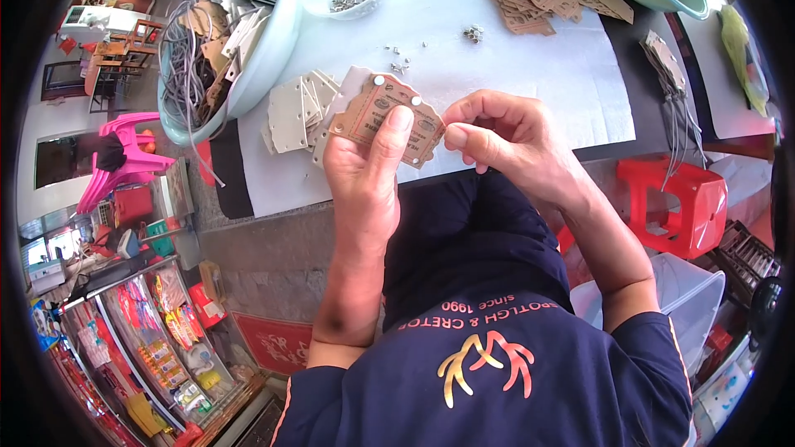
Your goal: Manually attaching small metal components to material tags or labels.
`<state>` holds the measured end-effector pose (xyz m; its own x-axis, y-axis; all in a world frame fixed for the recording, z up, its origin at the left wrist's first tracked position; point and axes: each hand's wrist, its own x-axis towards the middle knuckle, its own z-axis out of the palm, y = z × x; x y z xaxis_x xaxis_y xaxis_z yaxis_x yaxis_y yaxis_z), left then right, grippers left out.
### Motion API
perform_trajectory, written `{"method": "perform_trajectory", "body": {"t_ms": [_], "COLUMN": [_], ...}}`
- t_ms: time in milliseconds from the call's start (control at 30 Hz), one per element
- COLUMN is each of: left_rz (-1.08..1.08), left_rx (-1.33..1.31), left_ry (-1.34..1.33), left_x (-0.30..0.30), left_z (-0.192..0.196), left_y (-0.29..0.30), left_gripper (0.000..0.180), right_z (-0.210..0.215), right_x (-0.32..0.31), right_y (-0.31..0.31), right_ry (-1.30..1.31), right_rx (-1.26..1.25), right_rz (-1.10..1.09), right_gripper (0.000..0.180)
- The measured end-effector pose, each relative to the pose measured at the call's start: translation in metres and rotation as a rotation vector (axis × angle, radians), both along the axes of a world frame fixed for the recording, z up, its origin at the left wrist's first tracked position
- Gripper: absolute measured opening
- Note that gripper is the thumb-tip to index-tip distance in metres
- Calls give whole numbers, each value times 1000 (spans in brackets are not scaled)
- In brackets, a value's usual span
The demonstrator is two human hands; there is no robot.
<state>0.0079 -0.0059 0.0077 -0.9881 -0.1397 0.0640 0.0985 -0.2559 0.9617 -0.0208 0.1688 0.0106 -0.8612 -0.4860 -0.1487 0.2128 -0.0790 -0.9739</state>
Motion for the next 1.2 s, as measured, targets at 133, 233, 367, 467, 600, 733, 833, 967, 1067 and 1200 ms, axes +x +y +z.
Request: {"method": "perform_trajectory", "body": {"t_ms": [133,233,367,467,600,733,833,967,1067,1200], "left_rz": [-24,-39,-131,-121,-131,-96,-73,-43,-68,12], "left_rx": [-18,20,49,39,16,-10,42,76,22,14], "left_ry": [5,-30,-88,-129,-217,-206,-211,-202,-165,-148], "left_x": [4,8,19,28,37,48,57,66,71,70], "left_z": [1,8,11,10,9,3,-1,-9,-15,-15], "left_y": [-2,-2,-6,-12,-16,-27,-36,-43,-51,-55], "left_gripper": [25,28,25,20,17,15,13,14,14,14], "right_z": [1,4,3,2,-3,-2,2,-2,4,18], "right_x": [-1,0,0,3,12,25,23,1,-31,-57], "right_y": [-4,-6,-10,-15,-23,-38,-37,-28,-17,-6], "right_ry": [-30,-62,-61,-28,25,162,244,464,678,831], "right_rx": [-11,-36,-36,7,59,120,164,299,464,642], "right_rz": [-2,-24,-44,6,28,-6,81,113,-70,-62], "right_gripper": [26,22,19,22,21,16,13,11,10,8]}}
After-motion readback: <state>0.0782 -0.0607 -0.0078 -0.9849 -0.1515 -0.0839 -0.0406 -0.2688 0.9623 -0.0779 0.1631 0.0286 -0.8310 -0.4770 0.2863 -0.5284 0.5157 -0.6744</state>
